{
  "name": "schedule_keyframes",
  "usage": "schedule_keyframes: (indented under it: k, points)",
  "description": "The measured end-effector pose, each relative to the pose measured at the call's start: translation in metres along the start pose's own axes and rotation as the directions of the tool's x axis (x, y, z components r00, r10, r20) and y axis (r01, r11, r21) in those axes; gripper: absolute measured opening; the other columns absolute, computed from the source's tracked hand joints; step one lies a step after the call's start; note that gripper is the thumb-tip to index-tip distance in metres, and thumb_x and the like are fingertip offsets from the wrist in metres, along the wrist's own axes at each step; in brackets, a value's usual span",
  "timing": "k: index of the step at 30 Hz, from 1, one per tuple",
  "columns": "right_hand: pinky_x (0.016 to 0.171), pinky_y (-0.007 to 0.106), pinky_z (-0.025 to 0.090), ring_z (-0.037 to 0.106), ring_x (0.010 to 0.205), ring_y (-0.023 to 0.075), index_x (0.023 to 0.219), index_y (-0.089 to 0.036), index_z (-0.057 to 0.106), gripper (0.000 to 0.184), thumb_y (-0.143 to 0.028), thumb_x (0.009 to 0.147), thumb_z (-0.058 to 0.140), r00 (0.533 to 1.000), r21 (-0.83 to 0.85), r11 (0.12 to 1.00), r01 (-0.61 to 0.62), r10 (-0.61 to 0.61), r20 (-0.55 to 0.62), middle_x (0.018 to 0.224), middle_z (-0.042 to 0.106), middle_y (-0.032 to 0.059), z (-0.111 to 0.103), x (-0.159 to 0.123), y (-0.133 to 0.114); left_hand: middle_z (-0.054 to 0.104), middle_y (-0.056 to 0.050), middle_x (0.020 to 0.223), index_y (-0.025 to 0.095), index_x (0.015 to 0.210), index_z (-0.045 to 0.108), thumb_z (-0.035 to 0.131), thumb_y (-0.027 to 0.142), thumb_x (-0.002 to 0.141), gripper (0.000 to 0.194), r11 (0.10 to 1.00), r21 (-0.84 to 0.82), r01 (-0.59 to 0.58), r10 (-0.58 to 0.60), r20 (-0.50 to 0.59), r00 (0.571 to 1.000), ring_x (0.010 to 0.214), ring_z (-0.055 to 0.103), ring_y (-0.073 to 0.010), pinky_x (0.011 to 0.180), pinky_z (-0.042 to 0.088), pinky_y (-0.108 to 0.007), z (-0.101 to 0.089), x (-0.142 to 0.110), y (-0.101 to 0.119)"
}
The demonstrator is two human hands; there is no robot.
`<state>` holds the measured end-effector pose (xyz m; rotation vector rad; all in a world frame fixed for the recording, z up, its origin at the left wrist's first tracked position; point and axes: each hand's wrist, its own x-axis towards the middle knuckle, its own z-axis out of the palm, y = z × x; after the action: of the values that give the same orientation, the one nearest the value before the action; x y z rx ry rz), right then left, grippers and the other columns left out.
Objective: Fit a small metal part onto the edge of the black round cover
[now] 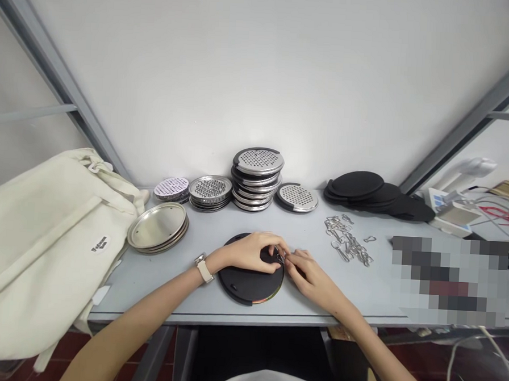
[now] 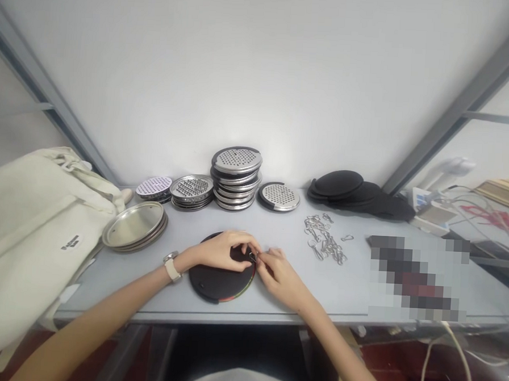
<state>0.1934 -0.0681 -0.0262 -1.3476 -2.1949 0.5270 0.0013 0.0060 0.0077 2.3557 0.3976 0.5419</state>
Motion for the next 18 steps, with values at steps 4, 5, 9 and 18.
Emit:
schedule_keyframes:
  k: [4, 5, 9, 18]
  points:
    - [0.075, 0.035, 0.038, 0.046, 0.072, 0.0181, 0.071, -0.02, 0.046, 0.031, -0.027, 0.097, 0.032, 1.0, 0.019, 1.0, -0.025, 0.025, 0.014, 0.066, 0.047, 0.0005, -0.0006, -0.0008, 0.0008, 0.065, -0.002, 0.091, 0.019, 0.104, 0.062, 0.064, 0.012, 0.07, 0.034, 0.999, 0.035, -0.007, 0.007, -0.013, 1.0, 0.082, 0.057, -0.0147, 0.083, 0.044, -0.026, -0.0006, 0.0003, 0.0013]
    - [0.075, 0.035, 0.038, 0.046, 0.072, 0.0182, 0.071, -0.02, 0.047, 0.031, -0.027, 0.098, 0.032, 0.999, 0.022, 0.999, -0.029, 0.029, 0.016, 0.067, 0.047, 0.0006, -0.0005, -0.0012, 0.001, 0.065, -0.002, 0.092, 0.019, 0.104, 0.061, 0.065, 0.012, 0.071, 0.034, 0.999, 0.039, -0.012, 0.013, -0.015, 1.0, 0.085, 0.057, -0.0152, 0.085, 0.044, -0.027, -0.0006, 0.0004, 0.0014]
    - [0.075, 0.035, 0.038, 0.046, 0.072, 0.0183, 0.07, -0.02, 0.047, 0.032, -0.028, 0.097, 0.033, 1.0, 0.022, 0.999, -0.03, 0.03, 0.006, 0.067, 0.047, 0.0006, -0.0004, -0.0024, 0.0013, 0.065, -0.002, 0.095, 0.018, 0.103, 0.061, 0.064, 0.012, 0.071, 0.033, 0.998, 0.046, -0.036, 0.037, -0.021, 0.999, 0.09, 0.057, -0.0158, 0.088, 0.043, -0.027, -0.0006, 0.0005, 0.0022]
    - [0.073, 0.034, 0.039, 0.047, 0.07, 0.018, 0.07, -0.02, 0.05, 0.033, -0.029, 0.097, 0.033, 1.0, 0.018, 0.999, -0.029, 0.029, 0.0, 0.065, 0.048, 0.0005, -0.0019, -0.0021, -0.0001, 0.066, -0.002, 0.1, 0.02, 0.101, 0.06, 0.064, 0.014, 0.073, 0.028, 0.997, 0.08, -0.007, 0.008, -0.009, 1.0, 0.096, 0.059, -0.0173, 0.098, 0.036, -0.032, -0.0008, 0.0014, 0.0048]
